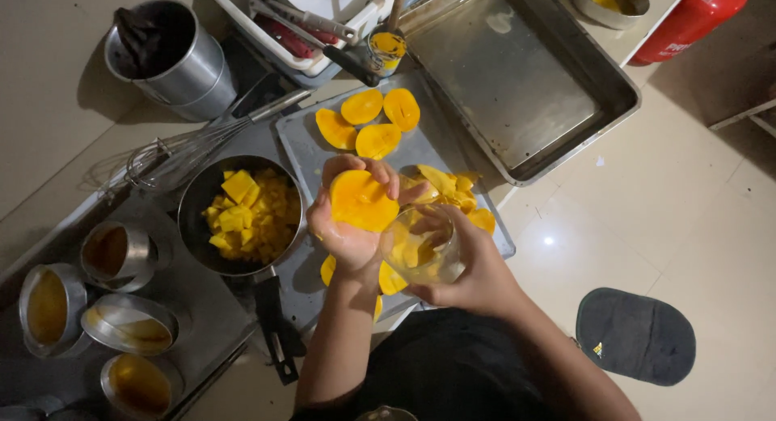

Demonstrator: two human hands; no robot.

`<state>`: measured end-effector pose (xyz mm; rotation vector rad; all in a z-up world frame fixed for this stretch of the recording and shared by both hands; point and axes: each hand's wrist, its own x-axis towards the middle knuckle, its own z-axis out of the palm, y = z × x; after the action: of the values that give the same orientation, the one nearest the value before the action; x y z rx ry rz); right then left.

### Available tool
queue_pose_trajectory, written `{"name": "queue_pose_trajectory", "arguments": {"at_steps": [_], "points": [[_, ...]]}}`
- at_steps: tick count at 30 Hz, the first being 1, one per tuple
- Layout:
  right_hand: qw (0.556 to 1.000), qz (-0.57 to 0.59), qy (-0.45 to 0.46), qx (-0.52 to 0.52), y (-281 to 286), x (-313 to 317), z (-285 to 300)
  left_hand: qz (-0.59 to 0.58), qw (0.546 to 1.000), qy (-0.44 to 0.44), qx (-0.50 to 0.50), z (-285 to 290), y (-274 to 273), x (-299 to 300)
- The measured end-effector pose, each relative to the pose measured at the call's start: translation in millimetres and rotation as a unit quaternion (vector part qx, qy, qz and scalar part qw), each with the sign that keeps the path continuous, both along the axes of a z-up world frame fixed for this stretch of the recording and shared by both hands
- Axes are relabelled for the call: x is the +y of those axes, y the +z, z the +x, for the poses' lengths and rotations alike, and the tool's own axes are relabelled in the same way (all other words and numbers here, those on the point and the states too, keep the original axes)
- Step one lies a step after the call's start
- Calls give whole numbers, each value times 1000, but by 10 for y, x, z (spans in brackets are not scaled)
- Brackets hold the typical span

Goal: Peeling mango slices using the rim of a glass and placing the flesh into a pot.

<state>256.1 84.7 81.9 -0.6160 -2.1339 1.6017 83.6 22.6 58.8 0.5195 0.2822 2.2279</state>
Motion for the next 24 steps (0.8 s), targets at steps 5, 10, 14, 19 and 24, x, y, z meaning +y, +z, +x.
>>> {"name": "queue_pose_trajectory", "arguments": {"at_steps": [5,10,14,19,24], "points": [[1000,-9,17,-12,-37,64,-19,16,1000,-16,11,7,-34,7],[999,-39,12,-8,-68,60,-59,2,1000,-19,21,14,-126,50],[1000,-10,3,-1,25,16,-100,12,999,2,-33,-34,-136,74],[1000,8,-11,3,74,-8,-54,-10,989,92,-119,-172,-18,71],[998,56,-12,11,152,15,-74,-14,994,77,-79,-127,17,59]]}}
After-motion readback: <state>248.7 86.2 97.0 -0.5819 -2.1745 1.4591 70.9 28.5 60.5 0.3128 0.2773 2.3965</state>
